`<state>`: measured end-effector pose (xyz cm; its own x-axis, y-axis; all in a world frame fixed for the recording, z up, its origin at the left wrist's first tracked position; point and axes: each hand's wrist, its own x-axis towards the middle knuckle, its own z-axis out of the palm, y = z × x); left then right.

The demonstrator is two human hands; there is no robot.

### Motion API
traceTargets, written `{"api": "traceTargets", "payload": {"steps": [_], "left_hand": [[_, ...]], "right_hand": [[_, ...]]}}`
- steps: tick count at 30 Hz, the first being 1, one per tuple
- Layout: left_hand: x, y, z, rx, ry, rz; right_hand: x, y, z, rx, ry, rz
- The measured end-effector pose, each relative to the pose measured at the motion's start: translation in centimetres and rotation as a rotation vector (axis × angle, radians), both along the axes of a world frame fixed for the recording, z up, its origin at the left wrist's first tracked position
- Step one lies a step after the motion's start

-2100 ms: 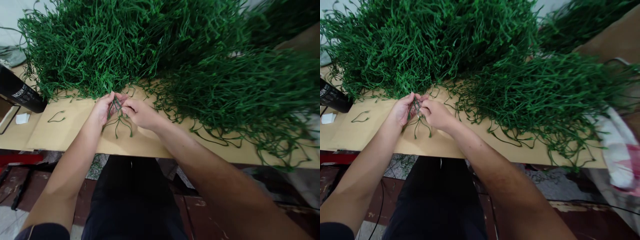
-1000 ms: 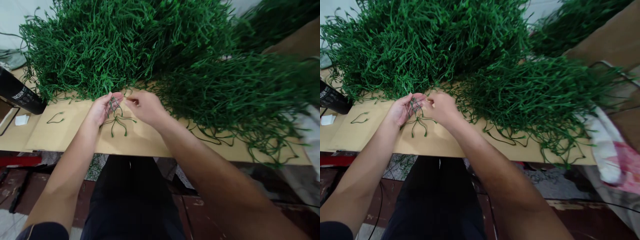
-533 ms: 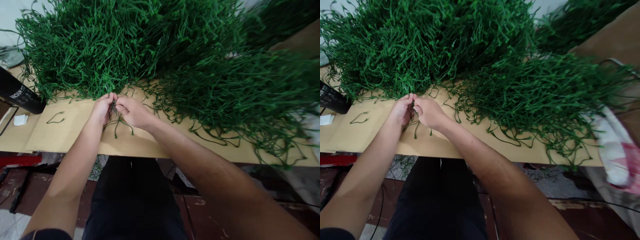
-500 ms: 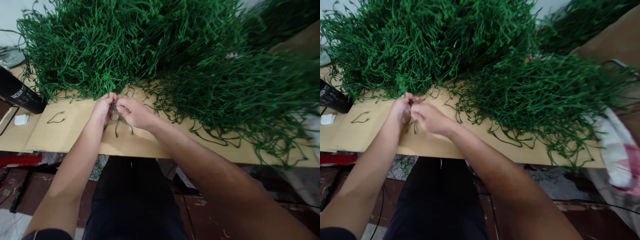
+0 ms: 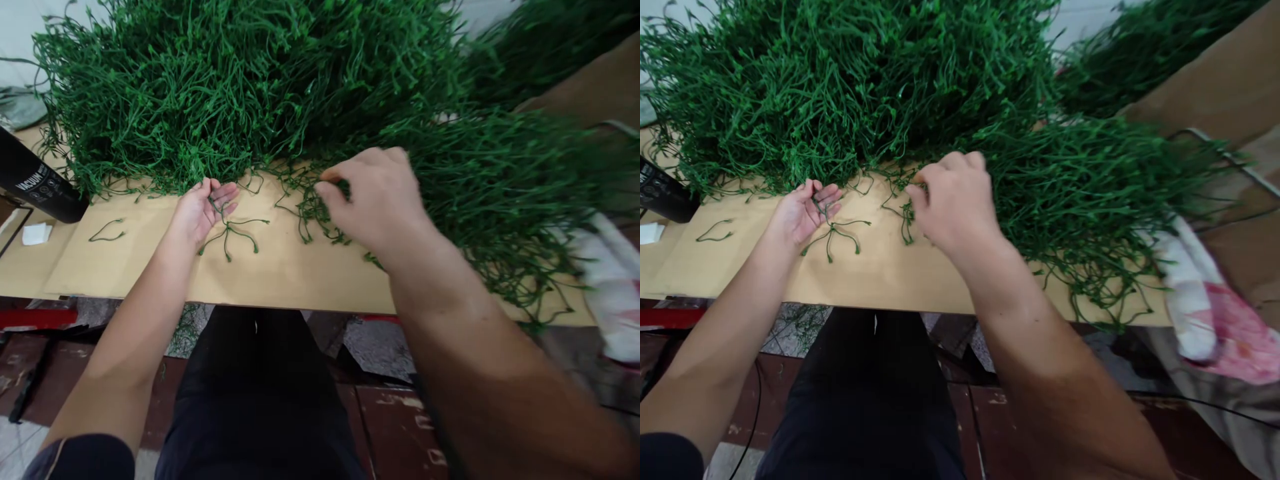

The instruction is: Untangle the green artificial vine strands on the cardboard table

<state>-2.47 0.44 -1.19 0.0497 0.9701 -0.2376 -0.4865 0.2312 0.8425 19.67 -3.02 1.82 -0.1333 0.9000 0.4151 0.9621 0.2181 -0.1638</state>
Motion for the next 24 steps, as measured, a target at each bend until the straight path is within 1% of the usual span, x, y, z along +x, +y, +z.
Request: {"api": "traceTargets", "payload": {"steps": [4,6,8,10,12,15,18,21,22,24], "left_hand": [[0.2,0.2,-0.1,-0.005,0.037,-0.006],[0.2,0.2,-0.1,-0.001,0.042,0.008],[0.2,0.1,0.0,0.000,0.035,0.017],[0.3,0.0,0.2,-0.003,0.024,0.005],[0.4,0.0,0.4,-0.008,0.015,-0.023],[0.6,-0.1,0.8,-0.029,0.001,-0.047],[0.8,-0.1,0.9,-0.068,-0.010,-0.005],[0.8,0.0,0.8,-0.083,-0.017,0.039],[0.7,0.1,0.8,-0.080,-0.022,0.061],[0.0,0.5,0.6,-0.069,-0.046,0.135]], "right_hand": [[-4.7,-1.0,-1.7,-0.112,-0.016,0.232],[-7.0,-1.0,-2.6,-0.157,-0.048,0.299],[-8.3,-0.7,-3.3,-0.192,-0.052,0.333],[-8.8,-0.5,-3.7,-0.224,-0.025,0.350],[-8.7,-0.4,-3.9,-0.270,0.008,0.365],[-8.3,-0.4,-3.9,-0.336,0.037,0.426],[-8.2,-0.6,-3.8,-0.353,0.065,0.517],[-8.6,-1.5,-3.5,-0.341,0.102,0.560],[-8.7,-2.1,-3.3,-0.349,0.111,0.594],[-8.8,-3.7,-3.1,-0.384,0.099,0.731]]}}
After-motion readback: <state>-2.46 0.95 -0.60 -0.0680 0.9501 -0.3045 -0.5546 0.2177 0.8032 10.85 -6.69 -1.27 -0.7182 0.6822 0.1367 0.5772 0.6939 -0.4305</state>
